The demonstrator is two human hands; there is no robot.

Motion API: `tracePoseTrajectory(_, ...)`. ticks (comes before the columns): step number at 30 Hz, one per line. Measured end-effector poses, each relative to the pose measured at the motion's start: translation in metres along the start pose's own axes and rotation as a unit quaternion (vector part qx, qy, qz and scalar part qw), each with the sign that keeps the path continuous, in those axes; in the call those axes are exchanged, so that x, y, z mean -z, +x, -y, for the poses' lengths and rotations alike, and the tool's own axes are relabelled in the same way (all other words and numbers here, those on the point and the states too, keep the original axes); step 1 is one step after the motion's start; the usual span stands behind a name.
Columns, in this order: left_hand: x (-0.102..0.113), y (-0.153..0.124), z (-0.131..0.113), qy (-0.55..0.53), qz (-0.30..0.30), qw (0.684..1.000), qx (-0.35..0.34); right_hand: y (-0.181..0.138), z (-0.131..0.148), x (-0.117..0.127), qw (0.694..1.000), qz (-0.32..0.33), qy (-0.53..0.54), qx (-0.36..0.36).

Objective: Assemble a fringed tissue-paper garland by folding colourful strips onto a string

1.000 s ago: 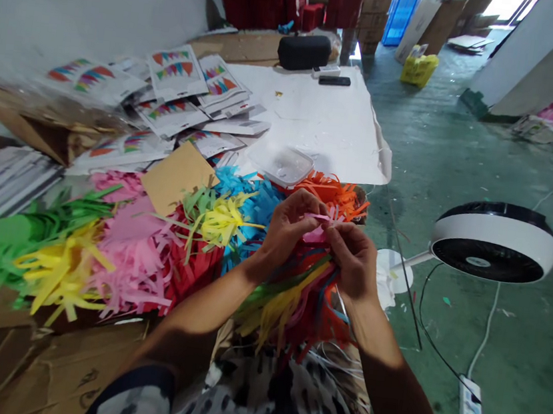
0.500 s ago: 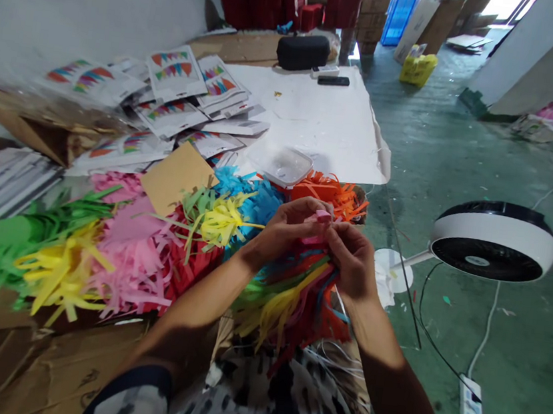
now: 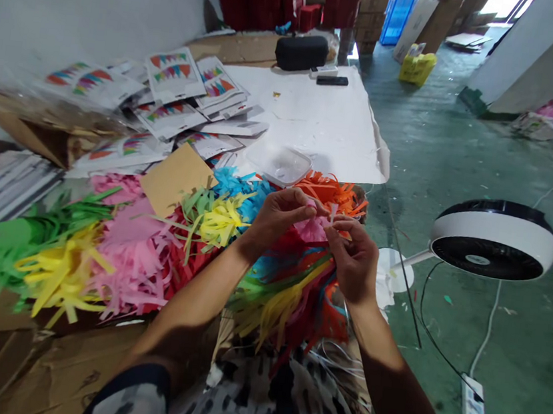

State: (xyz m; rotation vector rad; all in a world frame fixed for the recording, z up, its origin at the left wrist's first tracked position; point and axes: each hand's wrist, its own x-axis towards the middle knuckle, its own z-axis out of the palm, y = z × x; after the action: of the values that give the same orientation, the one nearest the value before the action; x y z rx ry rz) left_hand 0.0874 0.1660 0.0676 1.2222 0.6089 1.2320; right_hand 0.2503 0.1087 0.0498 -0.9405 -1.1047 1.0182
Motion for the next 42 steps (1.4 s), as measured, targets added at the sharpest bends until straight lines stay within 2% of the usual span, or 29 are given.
tracePoseTrajectory(2, 0.001, 0.001, -0.004, 0.047, 0.001, 0.999, 0.016, -0.001, 0.003, 0.001, 0.999, -0.009, -0.024, 0.032)
tracePoseTrajectory(4, 0.0, 0.003, -0.007, 0.074, 0.03, 0.996, 0.039, -0.001, 0.006, 0.001, 0.999, -0.006, -0.03, 0.038)
tracePoseTrajectory(8, 0.0, 0.005, -0.008, 0.08, 0.094, 0.989, 0.084, -0.002, 0.01, 0.002, 0.999, 0.017, -0.024, 0.016)
tracePoseTrajectory(16, 0.007, 0.001, -0.018, 0.078, 0.161, 0.971, 0.159, 0.001, 0.01, 0.004, 0.999, 0.015, -0.028, 0.009)
tracePoseTrajectory(21, 0.009, -0.001, -0.017, 0.098, 0.135, 0.972, 0.166, 0.002, 0.008, 0.002, 1.0, -0.001, -0.006, 0.001)
tracePoseTrajectory(25, 0.007, 0.003, -0.015, 0.091, 0.088, 0.983, 0.13, 0.0, 0.01, 0.004, 0.998, -0.009, -0.063, 0.026)
tracePoseTrajectory(29, 0.008, 0.006, -0.015, 0.095, 0.052, 0.987, 0.117, -0.002, 0.012, 0.008, 0.991, 0.03, -0.124, 0.041)
tracePoseTrajectory(33, 0.01, 0.005, -0.015, 0.111, 0.053, 0.986, 0.116, -0.003, 0.011, 0.008, 0.985, 0.059, -0.157, 0.051)
tracePoseTrajectory(42, 0.005, 0.004, -0.017, 0.131, 0.061, 0.984, 0.108, -0.002, 0.009, 0.009, 0.983, 0.063, -0.169, 0.041)
